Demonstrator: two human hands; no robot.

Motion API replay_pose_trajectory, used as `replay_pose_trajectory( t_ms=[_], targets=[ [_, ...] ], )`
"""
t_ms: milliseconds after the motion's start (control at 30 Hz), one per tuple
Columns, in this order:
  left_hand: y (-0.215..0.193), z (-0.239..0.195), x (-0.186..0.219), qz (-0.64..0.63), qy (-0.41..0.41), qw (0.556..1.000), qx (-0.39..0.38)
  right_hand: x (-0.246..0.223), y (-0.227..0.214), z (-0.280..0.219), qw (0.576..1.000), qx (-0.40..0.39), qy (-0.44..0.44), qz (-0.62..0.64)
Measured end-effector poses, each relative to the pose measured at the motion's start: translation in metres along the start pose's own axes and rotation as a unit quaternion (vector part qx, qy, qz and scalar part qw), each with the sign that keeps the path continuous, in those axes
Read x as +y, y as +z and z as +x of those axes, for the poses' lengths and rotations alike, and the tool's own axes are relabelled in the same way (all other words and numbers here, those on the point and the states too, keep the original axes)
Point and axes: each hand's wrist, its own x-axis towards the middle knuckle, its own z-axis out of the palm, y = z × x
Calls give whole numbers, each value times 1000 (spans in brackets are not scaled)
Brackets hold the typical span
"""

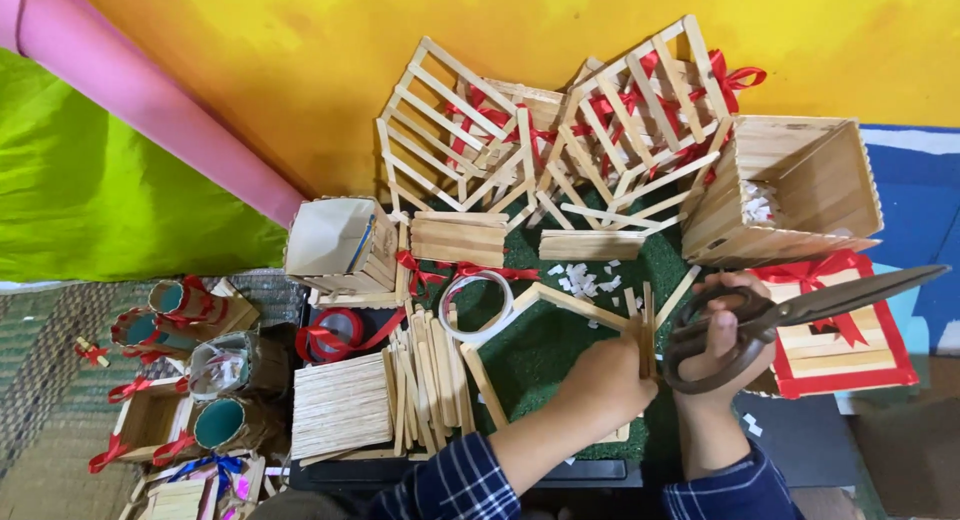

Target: Cutting small pieces of double-sided tape with scissors and applying them to popsicle sticks for a craft project.

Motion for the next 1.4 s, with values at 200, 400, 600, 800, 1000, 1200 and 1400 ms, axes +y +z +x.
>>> replay_pose_trajectory(
  t_ms=[200, 400, 600, 800, 1000, 1200, 1400],
  targets=[
    [-13, -26, -19, 141, 74, 975, 156, -11, 2, -1, 999, -42, -32, -13],
    [-47, -46, -91, 318, -93, 910, 250, 12, -1, -8, 992, -97, -86, 14],
    [-50, -42, -141, 382, -31, 857, 345, 16, -4, -11, 982, -165, -77, -51],
    [-56, -46, -144, 315, -25, 877, 363, 35, -6, -15, 973, -214, -49, -74],
    [-72, -59, -125, 139, 57, 900, 409, 24, 4, -10, 924, -373, 3, -86],
    [-77, -21, -146, -46, 238, 846, 475, 30, 10, -16, 896, -432, 4, -104],
    [-74, -11, -157, -107, 262, 834, 474, 19, 12, -12, 865, -469, 17, -176]
  ],
)
